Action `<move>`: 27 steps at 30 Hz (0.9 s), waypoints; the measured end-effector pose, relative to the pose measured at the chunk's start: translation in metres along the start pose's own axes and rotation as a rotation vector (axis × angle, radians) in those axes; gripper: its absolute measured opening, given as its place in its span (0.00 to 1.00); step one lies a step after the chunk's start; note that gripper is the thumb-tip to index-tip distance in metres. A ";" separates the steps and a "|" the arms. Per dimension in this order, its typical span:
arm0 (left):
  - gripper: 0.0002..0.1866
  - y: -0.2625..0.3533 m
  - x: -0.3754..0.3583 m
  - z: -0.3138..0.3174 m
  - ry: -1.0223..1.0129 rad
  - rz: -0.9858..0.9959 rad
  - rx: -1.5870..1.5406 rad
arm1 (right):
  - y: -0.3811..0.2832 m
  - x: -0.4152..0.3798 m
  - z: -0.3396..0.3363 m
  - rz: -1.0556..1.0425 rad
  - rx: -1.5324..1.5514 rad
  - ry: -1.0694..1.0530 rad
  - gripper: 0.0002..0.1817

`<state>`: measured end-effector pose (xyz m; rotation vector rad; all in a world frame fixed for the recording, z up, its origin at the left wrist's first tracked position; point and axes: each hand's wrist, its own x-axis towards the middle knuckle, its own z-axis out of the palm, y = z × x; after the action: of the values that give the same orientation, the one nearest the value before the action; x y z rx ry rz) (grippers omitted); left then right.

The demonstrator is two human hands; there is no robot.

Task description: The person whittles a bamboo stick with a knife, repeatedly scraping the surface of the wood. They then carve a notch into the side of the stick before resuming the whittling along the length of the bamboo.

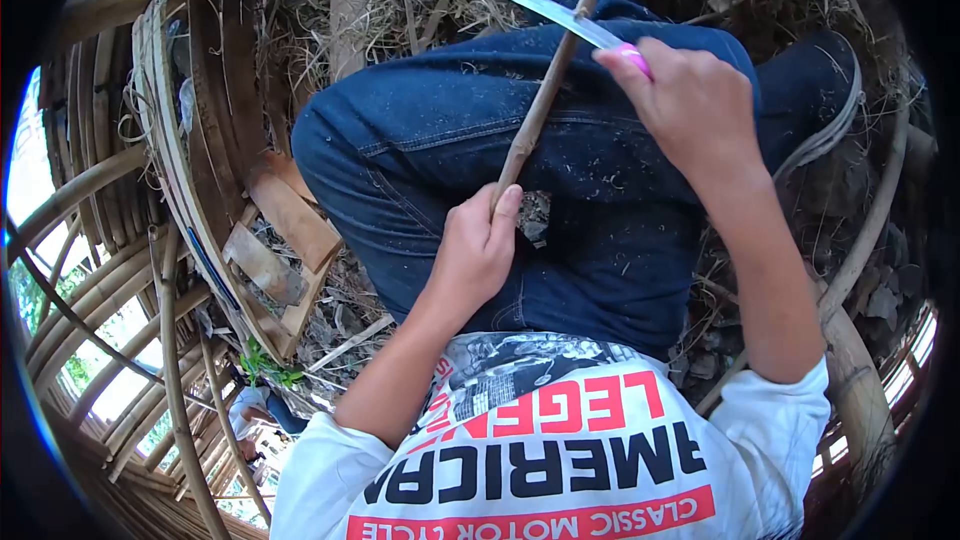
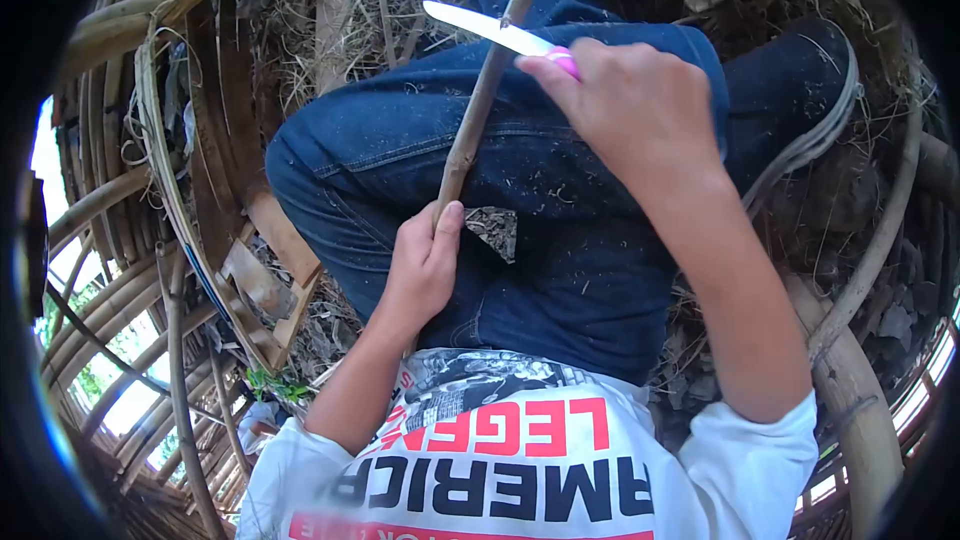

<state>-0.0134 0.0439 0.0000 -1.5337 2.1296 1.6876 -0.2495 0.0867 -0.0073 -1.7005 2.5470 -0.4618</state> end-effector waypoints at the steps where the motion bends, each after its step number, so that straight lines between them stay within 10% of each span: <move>1: 0.20 0.001 -0.001 0.000 -0.008 0.009 0.009 | 0.002 -0.001 -0.009 0.020 -0.012 -0.097 0.27; 27: 0.17 0.007 0.004 -0.002 -0.017 0.008 0.022 | -0.002 0.028 0.002 0.015 -0.001 -0.003 0.27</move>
<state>-0.0188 0.0390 0.0037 -1.5011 2.1422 1.6673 -0.2586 0.0606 -0.0050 -1.6798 2.5568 -0.4573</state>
